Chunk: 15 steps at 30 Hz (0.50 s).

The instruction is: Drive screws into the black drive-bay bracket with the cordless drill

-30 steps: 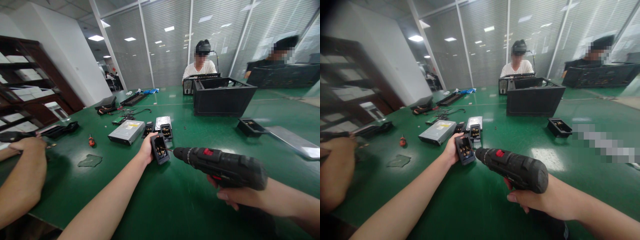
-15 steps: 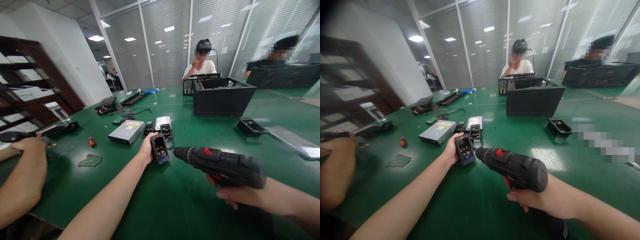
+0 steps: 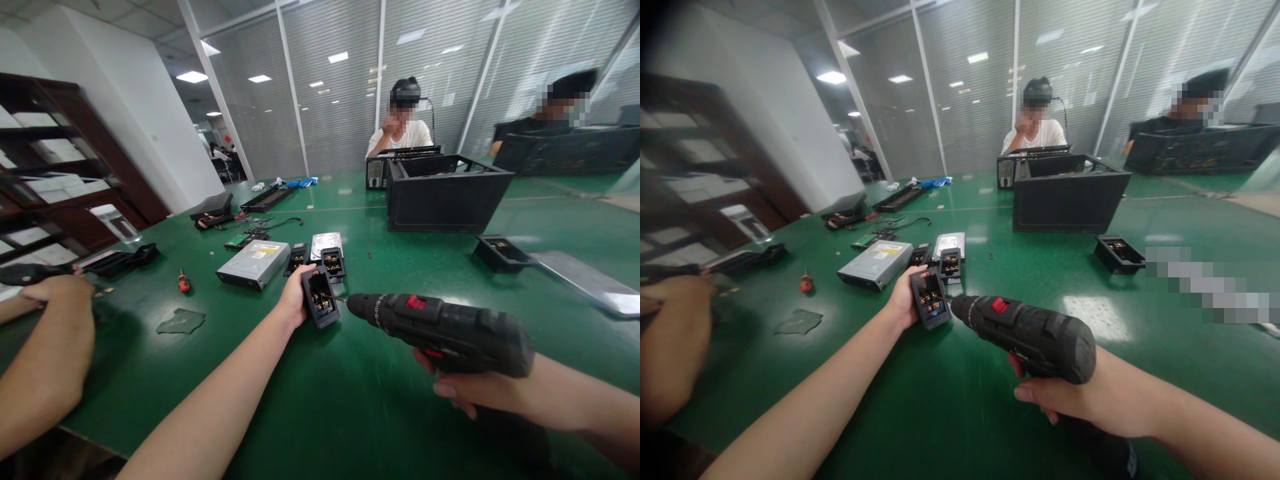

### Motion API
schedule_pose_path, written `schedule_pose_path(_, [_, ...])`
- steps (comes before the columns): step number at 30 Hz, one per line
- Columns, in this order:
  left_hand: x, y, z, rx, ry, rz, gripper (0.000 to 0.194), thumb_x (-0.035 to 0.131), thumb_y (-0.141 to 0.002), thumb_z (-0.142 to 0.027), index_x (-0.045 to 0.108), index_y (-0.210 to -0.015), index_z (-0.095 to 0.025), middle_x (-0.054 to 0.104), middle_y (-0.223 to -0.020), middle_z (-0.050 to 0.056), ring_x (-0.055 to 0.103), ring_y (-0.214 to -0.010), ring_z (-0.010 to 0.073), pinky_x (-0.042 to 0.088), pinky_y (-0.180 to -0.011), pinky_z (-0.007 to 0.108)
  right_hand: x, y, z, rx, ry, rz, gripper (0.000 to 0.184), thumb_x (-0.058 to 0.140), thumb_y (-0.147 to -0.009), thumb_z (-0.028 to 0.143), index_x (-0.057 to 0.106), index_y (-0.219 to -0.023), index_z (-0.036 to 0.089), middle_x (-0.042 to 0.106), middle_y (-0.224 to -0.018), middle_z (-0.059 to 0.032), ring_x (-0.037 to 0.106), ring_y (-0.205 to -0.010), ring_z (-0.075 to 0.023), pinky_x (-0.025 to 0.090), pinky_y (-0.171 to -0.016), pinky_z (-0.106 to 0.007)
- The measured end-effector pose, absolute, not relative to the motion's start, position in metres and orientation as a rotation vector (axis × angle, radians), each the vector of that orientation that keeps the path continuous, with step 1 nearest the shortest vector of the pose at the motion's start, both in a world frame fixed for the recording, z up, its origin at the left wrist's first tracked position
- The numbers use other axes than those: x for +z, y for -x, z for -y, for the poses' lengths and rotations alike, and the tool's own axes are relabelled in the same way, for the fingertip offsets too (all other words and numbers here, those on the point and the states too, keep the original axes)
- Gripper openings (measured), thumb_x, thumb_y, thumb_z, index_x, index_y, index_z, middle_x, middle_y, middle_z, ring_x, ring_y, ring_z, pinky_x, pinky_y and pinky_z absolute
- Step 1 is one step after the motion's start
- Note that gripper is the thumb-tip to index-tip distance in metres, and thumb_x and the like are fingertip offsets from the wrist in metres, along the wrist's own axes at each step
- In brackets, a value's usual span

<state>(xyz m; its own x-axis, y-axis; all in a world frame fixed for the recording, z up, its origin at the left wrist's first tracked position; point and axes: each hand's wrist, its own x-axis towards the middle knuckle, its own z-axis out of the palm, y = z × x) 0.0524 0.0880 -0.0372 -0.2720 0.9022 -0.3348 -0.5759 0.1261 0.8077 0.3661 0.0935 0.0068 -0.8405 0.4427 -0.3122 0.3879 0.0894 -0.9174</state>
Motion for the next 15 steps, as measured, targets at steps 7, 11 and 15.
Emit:
schedule_pose_path(7, [-0.0374, -0.0517, -0.0889, 1.493, -0.403, -1.102, 0.027, 0.062, -0.068, -0.041, 0.064, -0.075, -0.016, 0.067, -0.067, 0.006, 0.062, -0.058, 0.0222, 0.051, -0.059, 0.039, 0.006, -0.3673, -0.0919, 1.87, 0.857, 2.298, 0.022, 0.065, -0.078, 0.037, 0.057, -0.09, 0.021, 0.056, -0.066, 0.0047, 0.056, -0.057, -0.0139, 0.048, -0.055, -0.026])
schedule_pose_path(11, [-0.0373, -0.0519, -0.0881, 1.493, -0.404, -1.108, 0.026, 0.062, -0.068, -0.041, 0.064, -0.075, -0.016, 0.067, -0.068, 0.006, 0.062, -0.059, 0.0223, 0.051, -0.06, 0.038, 0.0062, -0.3675, -0.0924, 1.882, 0.861, 2.297, 0.023, 0.065, -0.077, 0.039, 0.057, -0.09, 0.021, 0.056, -0.064, 0.0053, 0.056, -0.056, -0.0142, 0.047, -0.054, -0.025])
schedule_pose_path(15, [-0.0361, -0.0527, -0.0874, 1.491, -0.407, -1.108, 0.026, 0.062, -0.069, -0.041, 0.064, -0.076, -0.016, 0.067, -0.068, 0.006, 0.063, -0.06, 0.0223, 0.051, -0.059, 0.037, 0.0036, -0.3687, -0.0939, 1.856, 0.866, 2.317, 0.024, 0.064, -0.078, 0.039, 0.057, -0.093, 0.021, 0.057, -0.066, 0.0039, 0.057, -0.058, -0.0155, 0.048, -0.056, -0.027])
